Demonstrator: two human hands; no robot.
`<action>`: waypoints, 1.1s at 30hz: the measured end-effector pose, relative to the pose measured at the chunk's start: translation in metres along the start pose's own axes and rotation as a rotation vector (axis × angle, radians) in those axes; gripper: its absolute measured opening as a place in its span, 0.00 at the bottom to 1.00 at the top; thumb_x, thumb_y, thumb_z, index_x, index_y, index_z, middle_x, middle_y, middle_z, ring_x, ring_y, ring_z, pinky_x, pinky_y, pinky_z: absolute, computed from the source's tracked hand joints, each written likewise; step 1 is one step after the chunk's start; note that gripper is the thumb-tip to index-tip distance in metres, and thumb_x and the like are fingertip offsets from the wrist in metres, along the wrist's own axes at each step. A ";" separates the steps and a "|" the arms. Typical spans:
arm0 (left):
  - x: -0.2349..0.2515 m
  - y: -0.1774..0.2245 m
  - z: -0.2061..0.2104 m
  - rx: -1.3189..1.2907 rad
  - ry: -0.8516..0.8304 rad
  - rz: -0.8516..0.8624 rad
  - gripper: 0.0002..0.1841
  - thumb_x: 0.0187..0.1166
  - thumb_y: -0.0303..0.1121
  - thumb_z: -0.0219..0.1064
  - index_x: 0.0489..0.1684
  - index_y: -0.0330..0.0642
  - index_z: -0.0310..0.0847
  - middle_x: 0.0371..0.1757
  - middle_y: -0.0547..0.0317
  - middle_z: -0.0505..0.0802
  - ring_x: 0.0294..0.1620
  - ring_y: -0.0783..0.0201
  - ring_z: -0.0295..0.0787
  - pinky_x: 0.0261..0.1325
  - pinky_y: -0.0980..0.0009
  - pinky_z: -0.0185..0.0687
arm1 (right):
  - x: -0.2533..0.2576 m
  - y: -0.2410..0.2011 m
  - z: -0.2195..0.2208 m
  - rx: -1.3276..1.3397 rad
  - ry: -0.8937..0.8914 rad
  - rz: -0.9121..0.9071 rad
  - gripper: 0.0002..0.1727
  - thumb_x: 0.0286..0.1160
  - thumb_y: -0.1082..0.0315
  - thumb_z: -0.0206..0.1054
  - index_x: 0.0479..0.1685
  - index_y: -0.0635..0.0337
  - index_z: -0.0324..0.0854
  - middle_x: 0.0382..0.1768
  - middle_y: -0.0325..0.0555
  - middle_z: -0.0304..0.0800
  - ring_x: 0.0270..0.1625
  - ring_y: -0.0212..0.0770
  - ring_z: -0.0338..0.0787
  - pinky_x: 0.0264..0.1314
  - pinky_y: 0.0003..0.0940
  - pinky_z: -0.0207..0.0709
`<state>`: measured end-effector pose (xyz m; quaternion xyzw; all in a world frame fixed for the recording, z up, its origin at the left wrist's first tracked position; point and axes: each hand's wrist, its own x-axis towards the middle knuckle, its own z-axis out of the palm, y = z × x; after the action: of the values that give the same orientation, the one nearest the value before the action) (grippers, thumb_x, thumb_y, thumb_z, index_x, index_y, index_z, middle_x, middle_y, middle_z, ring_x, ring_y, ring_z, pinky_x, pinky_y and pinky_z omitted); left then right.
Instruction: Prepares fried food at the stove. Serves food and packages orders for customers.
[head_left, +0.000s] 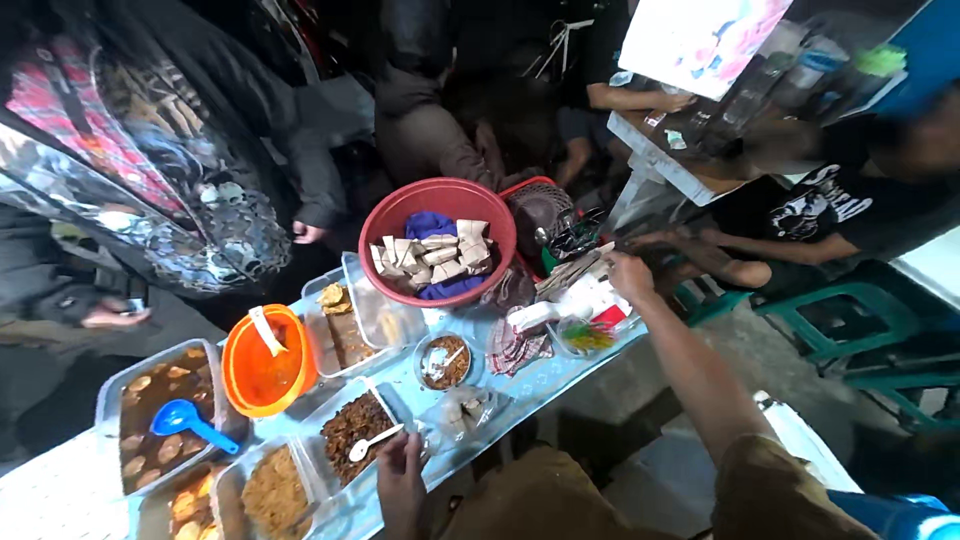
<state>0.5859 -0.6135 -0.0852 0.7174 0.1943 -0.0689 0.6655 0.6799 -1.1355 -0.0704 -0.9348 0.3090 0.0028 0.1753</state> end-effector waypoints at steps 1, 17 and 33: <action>-0.003 -0.002 -0.004 0.005 0.005 0.002 0.18 0.87 0.35 0.62 0.67 0.32 0.70 0.51 0.50 0.87 0.47 0.63 0.90 0.50 0.60 0.92 | 0.003 0.001 0.007 0.028 0.022 0.028 0.20 0.78 0.66 0.69 0.69 0.44 0.86 0.63 0.57 0.90 0.61 0.66 0.90 0.59 0.74 0.79; 0.013 0.027 0.003 -0.019 0.181 0.339 0.10 0.89 0.33 0.58 0.57 0.36 0.72 0.44 0.64 0.87 0.46 0.69 0.89 0.55 0.62 0.91 | 0.011 0.037 0.021 0.142 0.196 -0.293 0.16 0.89 0.66 0.56 0.65 0.54 0.86 0.59 0.53 0.94 0.58 0.59 0.94 0.64 0.60 0.84; 0.031 0.100 0.229 0.307 -0.661 0.374 0.21 0.92 0.41 0.53 0.70 0.35 0.79 0.64 0.49 0.90 0.64 0.61 0.89 0.68 0.59 0.87 | -0.036 0.010 0.038 0.910 0.640 -0.357 0.16 0.65 0.86 0.61 0.52 0.72 0.82 0.53 0.56 0.90 0.55 0.41 0.91 0.54 0.34 0.89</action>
<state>0.6881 -0.8359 -0.0276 0.7706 -0.1764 -0.2017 0.5782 0.6488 -1.1100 -0.1054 -0.7573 0.1543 -0.4424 0.4549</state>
